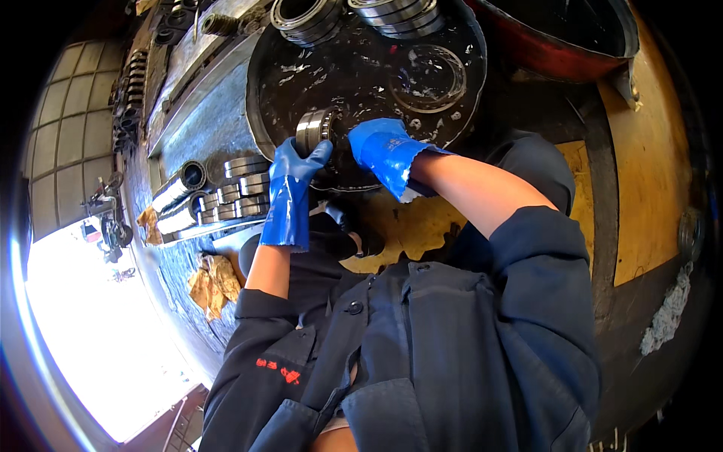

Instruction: The person washes metal bearings in a basin of liquid, cleans them with a brush, and places them onto a metal tray.

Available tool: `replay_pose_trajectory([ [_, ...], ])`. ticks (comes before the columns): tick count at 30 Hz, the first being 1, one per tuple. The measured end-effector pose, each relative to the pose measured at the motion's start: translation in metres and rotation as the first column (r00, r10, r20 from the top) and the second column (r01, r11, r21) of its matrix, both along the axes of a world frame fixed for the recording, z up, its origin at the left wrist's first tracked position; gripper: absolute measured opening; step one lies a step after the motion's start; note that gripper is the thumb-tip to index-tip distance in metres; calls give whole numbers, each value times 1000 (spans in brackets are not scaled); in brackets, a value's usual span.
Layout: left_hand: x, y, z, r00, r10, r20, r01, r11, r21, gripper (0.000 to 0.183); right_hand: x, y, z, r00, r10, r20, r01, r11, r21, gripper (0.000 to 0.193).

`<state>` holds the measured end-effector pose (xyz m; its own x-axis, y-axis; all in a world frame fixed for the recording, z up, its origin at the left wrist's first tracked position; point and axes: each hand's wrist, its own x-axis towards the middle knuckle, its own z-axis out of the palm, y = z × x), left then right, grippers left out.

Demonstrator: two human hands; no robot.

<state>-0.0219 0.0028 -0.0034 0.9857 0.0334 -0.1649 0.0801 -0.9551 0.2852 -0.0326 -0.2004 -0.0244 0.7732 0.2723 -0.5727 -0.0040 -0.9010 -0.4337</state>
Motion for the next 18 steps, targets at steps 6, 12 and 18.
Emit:
replay_pose_trajectory([
  [6, 4, -3, 15, 983, 34, -179, -55, 992, -113, 76, 9, 13, -22, 989, -100, -111, 119, 977, 178, 37],
  [12, 13, -5, 12, 987, -33, -160, 19, 996, -84, 76, -4, 29, -79, 964, -220, -151, 267, 822, 503, 45],
  [18, 83, 31, -52, 916, -267, -300, 177, 939, -295, 57, 1, 46, -94, 933, -258, -250, 359, 621, 697, 46],
])
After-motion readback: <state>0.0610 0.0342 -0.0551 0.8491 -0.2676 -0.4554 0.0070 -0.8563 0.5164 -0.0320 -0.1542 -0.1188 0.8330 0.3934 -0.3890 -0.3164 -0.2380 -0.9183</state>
